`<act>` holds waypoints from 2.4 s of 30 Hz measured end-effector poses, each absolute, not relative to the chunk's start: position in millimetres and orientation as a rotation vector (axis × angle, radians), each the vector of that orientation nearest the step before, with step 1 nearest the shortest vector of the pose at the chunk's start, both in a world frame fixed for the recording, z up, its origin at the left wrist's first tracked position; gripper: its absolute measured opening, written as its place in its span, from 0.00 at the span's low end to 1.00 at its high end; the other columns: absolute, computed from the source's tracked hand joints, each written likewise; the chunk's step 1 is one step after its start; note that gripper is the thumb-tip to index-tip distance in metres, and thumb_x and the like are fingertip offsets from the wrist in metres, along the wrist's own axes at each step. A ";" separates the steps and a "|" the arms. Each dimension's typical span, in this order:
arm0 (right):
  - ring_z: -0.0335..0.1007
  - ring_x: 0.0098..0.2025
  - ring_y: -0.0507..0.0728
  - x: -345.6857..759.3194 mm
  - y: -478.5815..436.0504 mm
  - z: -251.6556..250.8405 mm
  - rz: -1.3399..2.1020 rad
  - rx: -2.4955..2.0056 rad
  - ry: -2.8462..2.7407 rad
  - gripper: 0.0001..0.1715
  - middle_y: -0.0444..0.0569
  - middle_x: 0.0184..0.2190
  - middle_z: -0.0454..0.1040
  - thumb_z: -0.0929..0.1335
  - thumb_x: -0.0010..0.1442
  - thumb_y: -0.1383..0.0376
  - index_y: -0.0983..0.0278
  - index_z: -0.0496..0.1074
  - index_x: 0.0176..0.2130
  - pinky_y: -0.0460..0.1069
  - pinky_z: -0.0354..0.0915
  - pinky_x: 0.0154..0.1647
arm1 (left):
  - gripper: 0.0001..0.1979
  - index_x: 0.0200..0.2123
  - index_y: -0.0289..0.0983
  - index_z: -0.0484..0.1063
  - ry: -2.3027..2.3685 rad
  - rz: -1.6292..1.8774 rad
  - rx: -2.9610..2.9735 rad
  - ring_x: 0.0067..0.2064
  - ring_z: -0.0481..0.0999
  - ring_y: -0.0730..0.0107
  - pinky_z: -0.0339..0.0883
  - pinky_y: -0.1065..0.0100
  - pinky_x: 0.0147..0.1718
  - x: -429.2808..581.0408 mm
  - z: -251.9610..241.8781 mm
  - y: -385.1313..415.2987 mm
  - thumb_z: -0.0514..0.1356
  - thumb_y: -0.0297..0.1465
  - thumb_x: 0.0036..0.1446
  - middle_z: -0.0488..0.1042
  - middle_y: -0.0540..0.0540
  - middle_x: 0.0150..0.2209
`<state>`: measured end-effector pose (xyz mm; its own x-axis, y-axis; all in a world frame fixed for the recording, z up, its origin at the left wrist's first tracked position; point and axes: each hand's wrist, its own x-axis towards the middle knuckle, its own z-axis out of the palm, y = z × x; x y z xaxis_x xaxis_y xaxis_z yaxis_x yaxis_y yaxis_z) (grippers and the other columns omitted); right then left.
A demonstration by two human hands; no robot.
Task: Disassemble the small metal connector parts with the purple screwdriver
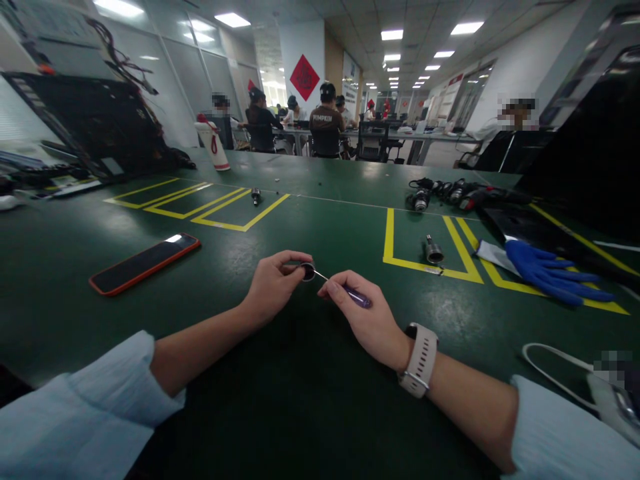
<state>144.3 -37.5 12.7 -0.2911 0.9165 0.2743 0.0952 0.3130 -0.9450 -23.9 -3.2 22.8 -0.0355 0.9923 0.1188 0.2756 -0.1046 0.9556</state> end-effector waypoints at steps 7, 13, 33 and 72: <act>0.65 0.31 0.53 141.0 -41.0 12.9 0.950 -0.967 -1.728 0.09 0.44 0.29 0.69 0.63 0.62 0.63 0.62 0.69 0.31 0.49 0.61 0.32 | 0.10 0.36 0.34 0.76 1.385 1.190 1.532 0.33 0.79 0.64 0.72 0.63 0.36 -25.1 21.4 -2.3 0.61 0.27 0.47 0.79 0.45 0.32; 0.64 0.30 0.52 140.6 -41.3 10.5 0.880 -0.975 -1.719 0.10 0.44 0.27 0.68 0.63 0.62 0.62 0.62 0.70 0.31 0.48 0.60 0.32 | 0.10 0.35 0.35 0.76 1.400 1.181 1.581 0.33 0.79 0.63 0.72 0.64 0.34 -27.1 17.0 1.5 0.62 0.28 0.46 0.79 0.45 0.30; 0.63 0.27 0.51 139.7 -40.1 6.9 0.999 -0.929 -1.816 0.14 0.43 0.25 0.67 0.62 0.63 0.60 0.64 0.70 0.30 0.47 0.60 0.29 | 0.12 0.35 0.34 0.71 2.062 1.412 1.691 0.40 0.73 0.63 0.63 0.65 0.43 -146.2 2.3 173.9 0.63 0.24 0.43 0.75 0.44 0.36; 0.69 0.42 0.60 137.7 -17.1 -14.5 0.534 -1.105 -2.030 0.06 0.51 0.36 0.75 0.66 0.56 0.69 0.62 0.74 0.34 0.54 0.63 0.44 | 0.28 0.55 0.34 0.63 0.578 0.148 3.049 0.52 0.65 0.53 0.58 0.58 0.46 193.4 45.9 97.8 0.50 0.47 0.59 0.63 0.34 0.55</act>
